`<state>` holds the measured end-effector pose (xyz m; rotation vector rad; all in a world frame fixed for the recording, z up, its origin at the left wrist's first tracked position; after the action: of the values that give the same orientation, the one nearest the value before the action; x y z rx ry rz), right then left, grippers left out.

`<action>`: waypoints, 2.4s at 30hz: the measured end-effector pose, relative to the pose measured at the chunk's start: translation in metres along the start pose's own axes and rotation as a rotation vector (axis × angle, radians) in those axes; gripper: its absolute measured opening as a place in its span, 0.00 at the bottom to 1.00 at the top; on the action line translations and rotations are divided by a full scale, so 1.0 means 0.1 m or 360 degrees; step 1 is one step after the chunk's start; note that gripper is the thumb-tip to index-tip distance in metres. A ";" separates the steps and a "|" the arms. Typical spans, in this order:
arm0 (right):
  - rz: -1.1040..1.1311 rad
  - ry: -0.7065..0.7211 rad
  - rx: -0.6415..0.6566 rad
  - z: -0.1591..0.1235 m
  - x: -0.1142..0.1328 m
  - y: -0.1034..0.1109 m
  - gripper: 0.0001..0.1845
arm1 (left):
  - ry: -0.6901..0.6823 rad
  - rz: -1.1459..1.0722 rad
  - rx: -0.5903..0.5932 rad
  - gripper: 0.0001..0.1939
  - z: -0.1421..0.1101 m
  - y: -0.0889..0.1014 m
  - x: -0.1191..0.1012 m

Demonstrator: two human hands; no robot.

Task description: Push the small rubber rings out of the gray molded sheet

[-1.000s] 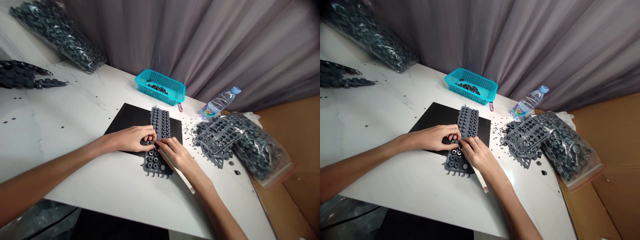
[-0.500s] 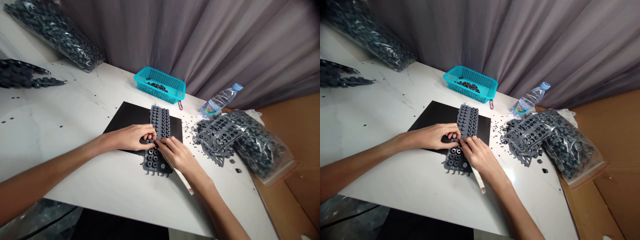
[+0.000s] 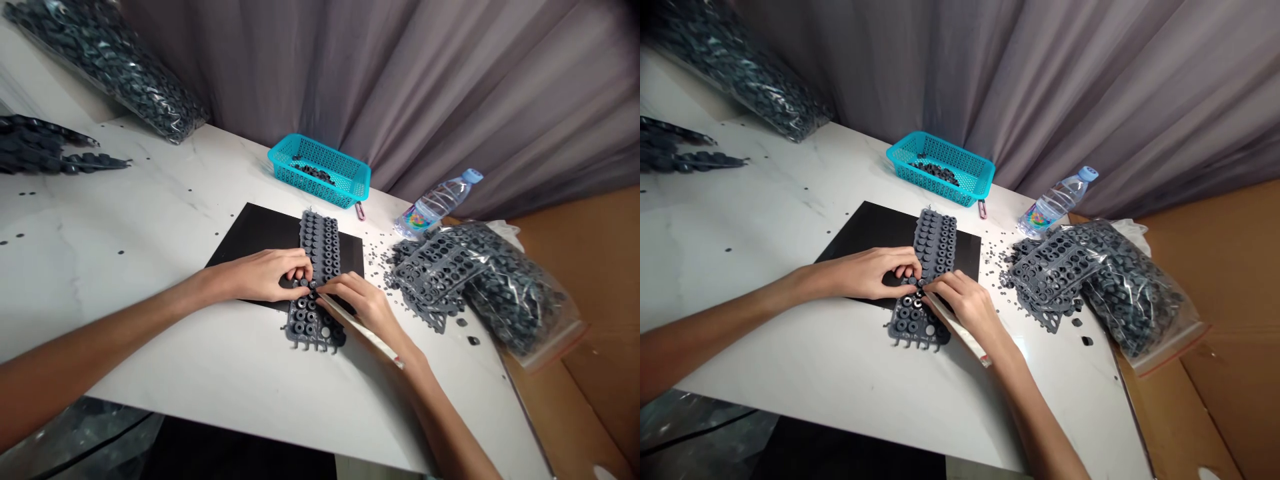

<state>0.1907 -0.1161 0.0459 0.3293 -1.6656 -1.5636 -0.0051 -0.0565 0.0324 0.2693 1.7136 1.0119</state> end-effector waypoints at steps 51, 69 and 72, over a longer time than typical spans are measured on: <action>-0.0159 -0.0083 -0.0020 0.01 0.01 -0.05 0.12 | 0.0046 -0.0043 0.0030 0.12 0.00 -0.03 0.03; -0.0619 -0.0106 -0.0025 0.04 0.06 -0.22 0.12 | -0.0012 -0.0163 0.0001 0.11 -0.01 0.00 0.03; -0.0491 -0.0218 -0.0077 0.05 0.07 -0.23 0.13 | -0.0042 -0.0210 -0.0060 0.12 0.01 0.00 0.08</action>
<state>0.1751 -0.1223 0.0276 0.4817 -1.7398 -1.8871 -0.0074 -0.0510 0.0271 0.1428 1.6644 0.9387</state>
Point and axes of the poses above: each hand's wrist, its own z-axis towards the middle knuckle, its own y-axis out of the back of the hand, x = y × z, the point moved 4 cm from there along z, towards the middle knuckle, and after that the axes turned 15 degrees about x, right-handed, at the moved point
